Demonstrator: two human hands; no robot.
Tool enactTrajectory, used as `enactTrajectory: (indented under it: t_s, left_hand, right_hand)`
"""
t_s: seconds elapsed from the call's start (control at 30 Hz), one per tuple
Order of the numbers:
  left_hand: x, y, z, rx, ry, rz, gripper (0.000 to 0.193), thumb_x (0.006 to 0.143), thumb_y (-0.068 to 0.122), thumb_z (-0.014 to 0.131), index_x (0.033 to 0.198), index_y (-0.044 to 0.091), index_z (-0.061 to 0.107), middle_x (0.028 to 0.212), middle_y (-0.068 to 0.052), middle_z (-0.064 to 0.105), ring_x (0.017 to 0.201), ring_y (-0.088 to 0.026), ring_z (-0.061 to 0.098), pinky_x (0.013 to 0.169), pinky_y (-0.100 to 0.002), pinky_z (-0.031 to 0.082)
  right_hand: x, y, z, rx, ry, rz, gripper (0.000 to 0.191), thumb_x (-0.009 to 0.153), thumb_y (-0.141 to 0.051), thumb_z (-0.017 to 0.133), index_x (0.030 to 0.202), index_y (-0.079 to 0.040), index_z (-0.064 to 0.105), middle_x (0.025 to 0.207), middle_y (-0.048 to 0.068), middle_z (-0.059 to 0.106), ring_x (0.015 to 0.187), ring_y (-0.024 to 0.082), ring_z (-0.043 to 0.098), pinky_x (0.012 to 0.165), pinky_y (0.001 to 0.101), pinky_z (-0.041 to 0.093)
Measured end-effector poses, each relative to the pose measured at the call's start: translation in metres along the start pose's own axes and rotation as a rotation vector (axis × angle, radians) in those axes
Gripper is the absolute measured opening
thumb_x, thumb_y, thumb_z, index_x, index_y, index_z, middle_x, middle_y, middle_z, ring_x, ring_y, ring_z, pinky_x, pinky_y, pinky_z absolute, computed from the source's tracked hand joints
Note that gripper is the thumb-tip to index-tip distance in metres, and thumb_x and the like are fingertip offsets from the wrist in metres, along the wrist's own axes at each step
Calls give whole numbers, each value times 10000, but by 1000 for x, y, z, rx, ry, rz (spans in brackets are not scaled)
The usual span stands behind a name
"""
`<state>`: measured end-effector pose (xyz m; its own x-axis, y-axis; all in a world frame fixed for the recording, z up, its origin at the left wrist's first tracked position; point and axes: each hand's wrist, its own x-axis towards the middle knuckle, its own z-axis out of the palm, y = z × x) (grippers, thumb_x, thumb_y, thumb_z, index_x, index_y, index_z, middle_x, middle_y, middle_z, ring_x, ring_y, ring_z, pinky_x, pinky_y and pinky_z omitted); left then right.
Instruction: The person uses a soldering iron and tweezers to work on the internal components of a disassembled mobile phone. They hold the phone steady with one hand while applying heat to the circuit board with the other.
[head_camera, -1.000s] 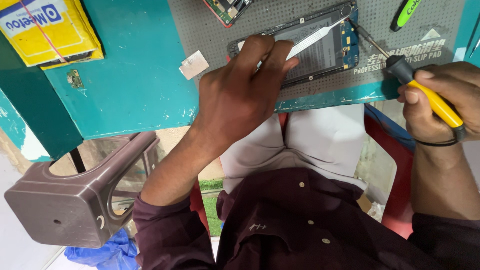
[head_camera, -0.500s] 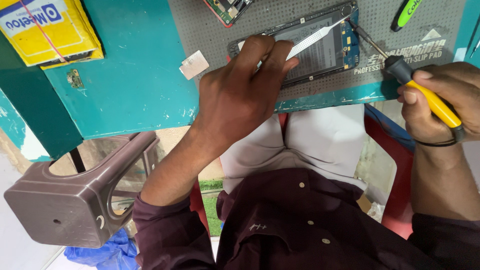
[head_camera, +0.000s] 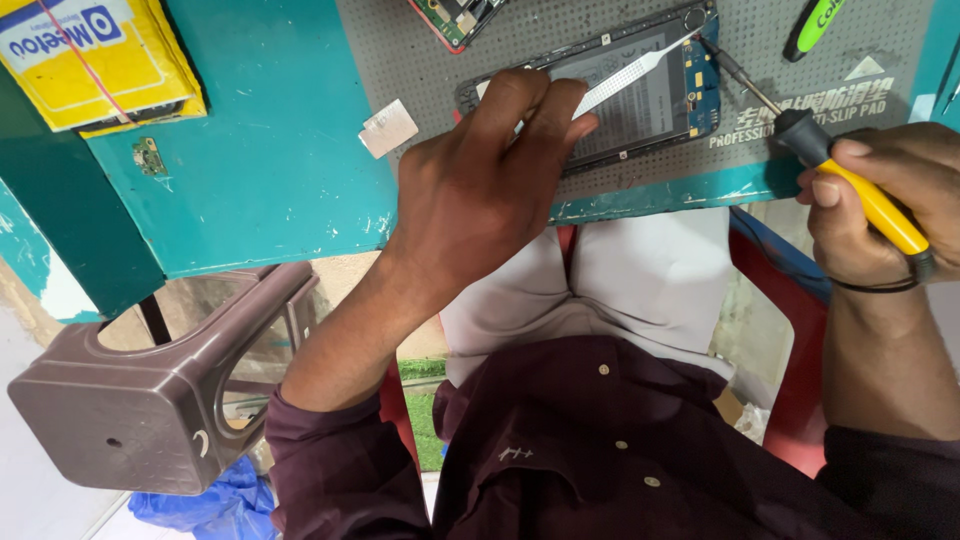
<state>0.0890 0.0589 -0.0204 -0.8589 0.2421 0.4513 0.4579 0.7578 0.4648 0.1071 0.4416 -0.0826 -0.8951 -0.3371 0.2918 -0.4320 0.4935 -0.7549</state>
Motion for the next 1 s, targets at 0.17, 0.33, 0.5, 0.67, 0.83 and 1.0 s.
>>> enactTrajectory:
  t_s: [0.17, 0.33, 0.5, 0.67, 0.83, 1.0]
  left_hand:
    - [0, 0, 0, -2, -3, 2, 205, 1092, 189, 734, 1237, 79, 639, 1118, 6, 579, 669, -90, 625, 499, -284, 455]
    - [1, 0, -1, -1, -6, 2, 186, 1098, 185, 730, 1209, 72, 633, 1091, 6, 578, 676, -87, 626, 504, -282, 457]
    - [0, 1, -1, 10, -4, 5, 186, 1101, 188, 728, 1213, 73, 634, 1073, 10, 576, 679, -88, 625, 512, -284, 460]
    - [1, 0, 0, -1, 0, 7, 204, 1095, 186, 731, 1242, 76, 641, 1107, 8, 581, 666, -85, 620, 503, -278, 454]
    - [0, 0, 0, -1, -2, 3, 197, 1095, 186, 730, 1236, 80, 644, 1076, 8, 582, 661, -89, 616, 504, -284, 454]
    - [0, 1, 0, -2, -2, 0, 182, 1094, 182, 731, 1214, 77, 643, 1085, 12, 581, 653, -90, 614, 499, -289, 447]
  right_hand:
    - [-1, -3, 1, 3, 7, 0, 176, 1134, -31, 730, 1237, 48, 611, 1046, 186, 648, 832, 226, 714, 780, 286, 640]
    - [4, -4, 0, -11, -2, -33, 176, 1140, -31, 727, 1240, 52, 608, 1041, 188, 644, 855, 237, 740, 780, 287, 643]
    - [7, -2, 1, 2, -9, -41, 181, 1129, -27, 721, 1238, 53, 601, 991, 208, 690, 795, 240, 720, 740, 300, 628]
    - [3, -2, 1, -16, -9, -41, 183, 1130, -46, 723, 1232, 54, 609, 1014, 217, 700, 833, 242, 740, 763, 292, 633]
    - [-1, -2, 3, 22, 25, -6, 180, 1150, -52, 737, 1246, 46, 621, 1035, 204, 675, 846, 226, 727, 773, 275, 616]
    - [1, -5, 3, 10, 22, -8, 181, 1129, -51, 744, 1221, 50, 627, 1040, 212, 707, 833, 226, 712, 801, 285, 636]
